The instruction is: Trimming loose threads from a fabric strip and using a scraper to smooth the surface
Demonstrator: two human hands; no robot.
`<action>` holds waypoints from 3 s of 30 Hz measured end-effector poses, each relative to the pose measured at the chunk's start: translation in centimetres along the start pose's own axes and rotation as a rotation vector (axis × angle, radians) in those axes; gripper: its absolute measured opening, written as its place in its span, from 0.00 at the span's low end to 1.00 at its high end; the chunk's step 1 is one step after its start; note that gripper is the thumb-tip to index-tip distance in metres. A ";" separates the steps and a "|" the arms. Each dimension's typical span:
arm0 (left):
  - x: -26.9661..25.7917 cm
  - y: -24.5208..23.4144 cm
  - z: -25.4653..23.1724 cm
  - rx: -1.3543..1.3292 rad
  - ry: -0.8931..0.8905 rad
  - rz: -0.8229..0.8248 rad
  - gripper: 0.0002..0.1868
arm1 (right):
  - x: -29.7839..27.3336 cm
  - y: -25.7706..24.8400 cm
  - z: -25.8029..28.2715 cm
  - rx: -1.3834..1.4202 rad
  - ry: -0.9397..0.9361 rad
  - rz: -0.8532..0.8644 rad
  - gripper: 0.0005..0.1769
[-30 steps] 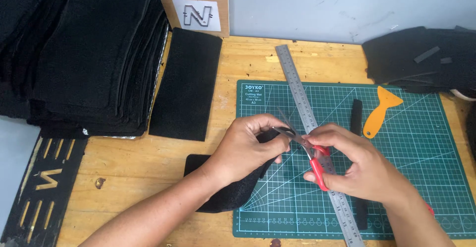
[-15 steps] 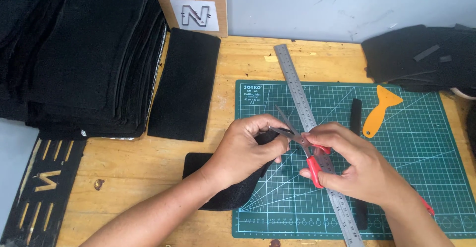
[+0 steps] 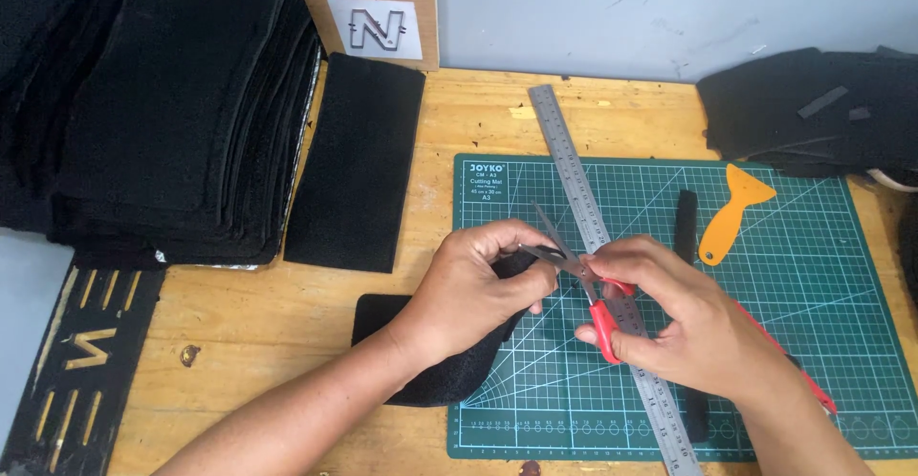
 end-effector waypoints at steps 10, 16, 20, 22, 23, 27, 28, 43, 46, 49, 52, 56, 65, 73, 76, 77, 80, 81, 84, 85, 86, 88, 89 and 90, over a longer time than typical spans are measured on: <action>0.1 -0.2 0.2 -0.046 0.018 -0.013 0.05 | 0.3 0.1 1.0 -0.031 -0.082 -0.058 0.35; 0.1 -0.2 0.0 -0.016 0.036 -0.018 0.05 | 0.2 -0.1 1.0 -0.077 -0.084 -0.068 0.35; 0.2 -0.1 0.2 -0.025 0.024 -0.006 0.05 | 0.2 -0.1 1.0 -0.076 -0.084 -0.057 0.34; 0.2 0.0 0.3 -0.039 0.022 0.003 0.05 | 0.2 -0.1 1.1 -0.065 -0.096 -0.051 0.34; 0.2 0.0 0.2 -0.040 0.023 0.004 0.05 | 0.1 -0.1 0.9 -0.056 -0.083 -0.044 0.34; 0.2 -0.1 0.4 -0.037 -0.011 -0.012 0.06 | 0.1 0.0 0.9 -0.036 -0.084 -0.042 0.33; 0.1 -0.1 0.3 -0.037 -0.010 -0.012 0.06 | 0.1 0.0 0.9 -0.036 -0.084 -0.042 0.33; -0.2 0.3 -0.1 -0.075 0.007 0.037 0.08 | -0.3 0.0 -0.1 0.056 0.054 -0.028 0.32; -0.4 0.2 -0.9 -0.015 0.054 0.025 0.05 | -0.1 -0.2 0.3 -0.078 -0.037 -0.019 0.27; 0.1 0.0 -0.2 -0.044 0.016 0.031 0.05 | -0.2 -1.1 -0.6 -0.008 0.019 -0.102 0.29; 0.8 -1.0 0.2 0.046 0.019 -0.070 0.07 | -0.6 -2.2 -2.1 -0.055 0.149 -0.120 0.32; 0.9 -1.6 0.2 0.014 -0.049 -0.080 0.11 | -1.3 -4.5 -3.0 -0.116 0.240 -0.192 0.31; 1.7 -3.7 0.8 -0.091 -0.046 -0.186 0.10 | -7.3 -9.5 -9.3 -0.544 0.917 0.033 0.26; 2.6 -4.9 1.1 -0.159 0.033 -0.183 0.11 | -11.7 -11.0 -14.2 -0.585 1.186 0.332 0.41; 3.1 -4.5 0.9 -0.226 0.122 -0.105 0.08 | -13.4 -10.7 -16.0 -0.468 1.166 0.381 0.23; 3.0 -4.4 0.8 -0.258 0.103 -0.093 0.08 | -13.9 -10.6 -16.3 -0.334 1.179 0.302 0.18; 2.4 -4.5 0.1 -0.268 0.101 -0.090 0.07 | -14.8 -10.2 -17.2 -0.130 1.167 0.195 0.14; 2.1 -4.5 -0.3 -0.248 0.116 -0.095 0.07 | -15.0 -10.0 -17.4 -0.064 1.155 0.170 0.15; 2.1 -4.6 -0.5 -0.266 0.119 -0.127 0.08 | -11.9 -11.8 -13.4 -0.480 1.087 0.290 0.21; 2.3 -4.4 -0.4 -0.263 0.122 -0.124 0.08 | -10.9 -10.9 -11.8 -0.481 1.087 0.284 0.21; 2.5 -4.2 -0.4 -0.304 0.147 -0.099 0.07 | -8.9 -9.9 -9.7 -0.171 0.968 -0.016 0.14; 2.9 -3.7 -0.4 -0.342 0.174 -0.071 0.06 | -6.1 -8.5 -6.5 0.138 0.816 -0.335 0.16; 3.1 -3.5 -0.3 -0.361 0.179 -0.058 0.06 | -4.1 -7.0 -4.9 0.203 0.714 -0.290 0.30; 3.2 -3.3 -0.2 -0.377 0.184 -0.048 0.06 | -2.2 -5.3 -3.2 0.268 0.610 -0.244 0.45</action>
Point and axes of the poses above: each hand's wrist, its own x-axis towards the middle knuckle, its own y-axis out of the palm, z = x × y, the point moved 10 cm from there along x, towards the middle knuckle, and after that the axes turned 12 degrees about -y, right-handed, at the moved point
